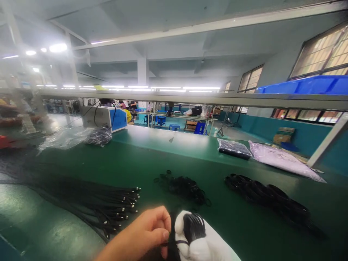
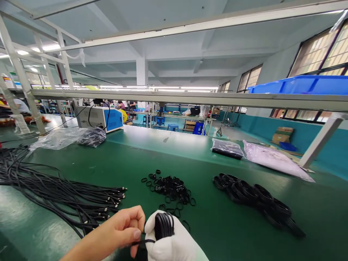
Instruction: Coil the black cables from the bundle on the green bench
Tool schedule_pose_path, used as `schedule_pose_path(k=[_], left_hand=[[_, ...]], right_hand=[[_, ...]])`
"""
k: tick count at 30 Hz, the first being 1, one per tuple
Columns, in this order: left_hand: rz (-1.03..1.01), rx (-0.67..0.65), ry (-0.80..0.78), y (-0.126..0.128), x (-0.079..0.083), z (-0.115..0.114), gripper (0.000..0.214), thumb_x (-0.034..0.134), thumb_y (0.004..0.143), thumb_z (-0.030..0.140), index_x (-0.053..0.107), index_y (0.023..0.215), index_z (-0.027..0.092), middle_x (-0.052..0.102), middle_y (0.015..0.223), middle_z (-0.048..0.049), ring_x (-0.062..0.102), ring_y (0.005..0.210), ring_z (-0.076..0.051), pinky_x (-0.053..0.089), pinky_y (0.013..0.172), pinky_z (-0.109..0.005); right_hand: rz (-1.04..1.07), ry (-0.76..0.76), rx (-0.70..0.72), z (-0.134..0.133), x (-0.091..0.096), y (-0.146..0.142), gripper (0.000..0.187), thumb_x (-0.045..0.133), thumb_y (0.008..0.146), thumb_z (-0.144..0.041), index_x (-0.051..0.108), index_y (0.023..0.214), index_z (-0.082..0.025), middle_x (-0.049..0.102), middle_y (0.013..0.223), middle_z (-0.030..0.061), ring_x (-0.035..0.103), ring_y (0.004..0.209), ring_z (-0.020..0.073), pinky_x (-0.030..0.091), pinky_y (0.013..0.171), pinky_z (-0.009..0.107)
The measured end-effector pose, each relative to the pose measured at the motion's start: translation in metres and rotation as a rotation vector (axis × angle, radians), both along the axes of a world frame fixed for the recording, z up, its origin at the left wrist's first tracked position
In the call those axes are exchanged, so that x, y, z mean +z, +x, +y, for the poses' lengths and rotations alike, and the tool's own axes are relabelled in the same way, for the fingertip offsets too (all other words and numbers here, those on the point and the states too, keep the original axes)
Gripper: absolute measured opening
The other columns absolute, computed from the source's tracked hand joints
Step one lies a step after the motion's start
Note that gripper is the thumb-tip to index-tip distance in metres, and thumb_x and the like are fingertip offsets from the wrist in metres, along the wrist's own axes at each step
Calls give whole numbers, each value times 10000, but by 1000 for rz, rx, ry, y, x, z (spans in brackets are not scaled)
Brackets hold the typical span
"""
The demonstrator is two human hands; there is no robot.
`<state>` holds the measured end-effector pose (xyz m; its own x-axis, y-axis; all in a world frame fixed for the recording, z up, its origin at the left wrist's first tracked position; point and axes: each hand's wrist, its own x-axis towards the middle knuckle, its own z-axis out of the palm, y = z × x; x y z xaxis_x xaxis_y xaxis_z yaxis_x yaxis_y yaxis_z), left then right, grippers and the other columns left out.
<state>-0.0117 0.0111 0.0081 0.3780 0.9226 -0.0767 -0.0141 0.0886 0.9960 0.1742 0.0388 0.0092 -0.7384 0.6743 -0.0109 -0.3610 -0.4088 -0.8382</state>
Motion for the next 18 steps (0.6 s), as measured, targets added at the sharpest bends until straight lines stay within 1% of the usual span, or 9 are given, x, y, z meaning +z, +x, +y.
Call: schedule_pose_path(k=[2, 3, 6, 9, 11, 13, 14, 16, 18], left_hand=[[403, -25, 120, -9, 10, -3, 55, 593, 672, 166, 587, 719, 194, 614, 620, 37, 544, 621, -120, 316, 538, -188], [543, -46, 172, -12, 15, -4, 72, 617, 665, 159, 633, 714, 209, 619, 668, 37, 558, 681, -134, 331, 562, -194], [744, -70, 243, -16, 27, -8, 131, 723, 635, 210, 722, 750, 274, 598, 782, 33, 561, 796, -170, 371, 637, -217], [753, 36, 282, -17, 28, -8, 268, 779, 589, 222, 716, 839, 298, 601, 856, 40, 551, 853, -181, 390, 723, -239], [668, 85, 287, -18, 23, -5, 464, 774, 581, 190, 668, 1008, 338, 609, 967, 49, 541, 941, -186, 394, 810, -253], [572, 75, 257, -17, 16, -3, 663, 748, 583, 153, 568, 1180, 379, 591, 1090, 50, 516, 1043, -192, 388, 879, -264], [533, 58, 240, -16, 14, -2, 717, 734, 583, 139, 528, 1225, 383, 574, 1137, 44, 502, 1083, -196, 384, 903, -267], [500, 28, 214, -10, 13, -2, 742, 718, 581, 136, 502, 1253, 366, 549, 1180, 21, 487, 1117, -209, 383, 931, -281], [550, 26, 183, 0, 18, -3, 704, 717, 585, 168, 524, 1240, 338, 544, 1162, -11, 511, 1065, -230, 403, 917, -311]], right_hand=[[-75, -1, -8, -2, 2, -2, 264, 717, 653, -214, 566, 859, -145, 491, 611, -24, 407, 501, 73, 262, 485, 214], [-102, -2, -6, -3, 2, -3, 247, 695, 656, -208, 559, 853, -146, 477, 600, -31, 399, 502, 75, 271, 490, 217], [-211, 49, -67, -3, 3, -5, 291, 650, 663, -210, 539, 926, -153, 498, 634, -30, 407, 505, 85, 296, 474, 213], [-319, 134, -195, 1, 2, -5, 441, 630, 684, -262, 491, 1088, -151, 554, 709, -12, 425, 491, 84, 299, 438, 198], [-347, 162, -136, 7, -2, -6, 599, 641, 641, -263, 441, 1189, -127, 570, 671, -14, 424, 467, 87, 300, 425, 197], [-386, 189, -49, 13, -11, -10, 717, 677, 562, -214, 432, 1228, -120, 575, 623, -25, 446, 473, 105, 330, 434, 206], [-403, 217, -54, 17, -17, -13, 733, 703, 516, -183, 466, 1208, -134, 590, 645, -18, 487, 512, 125, 373, 463, 222], [-412, 287, -171, 22, -31, -22, 665, 737, 447, -134, 564, 1088, -183, 626, 791, 18, 579, 713, 195, 463, 603, 276], [-393, 332, -294, 24, -45, -31, 528, 749, 452, -153, 616, 959, -219, 622, 903, 37, 576, 934, 267, 476, 755, 325]])
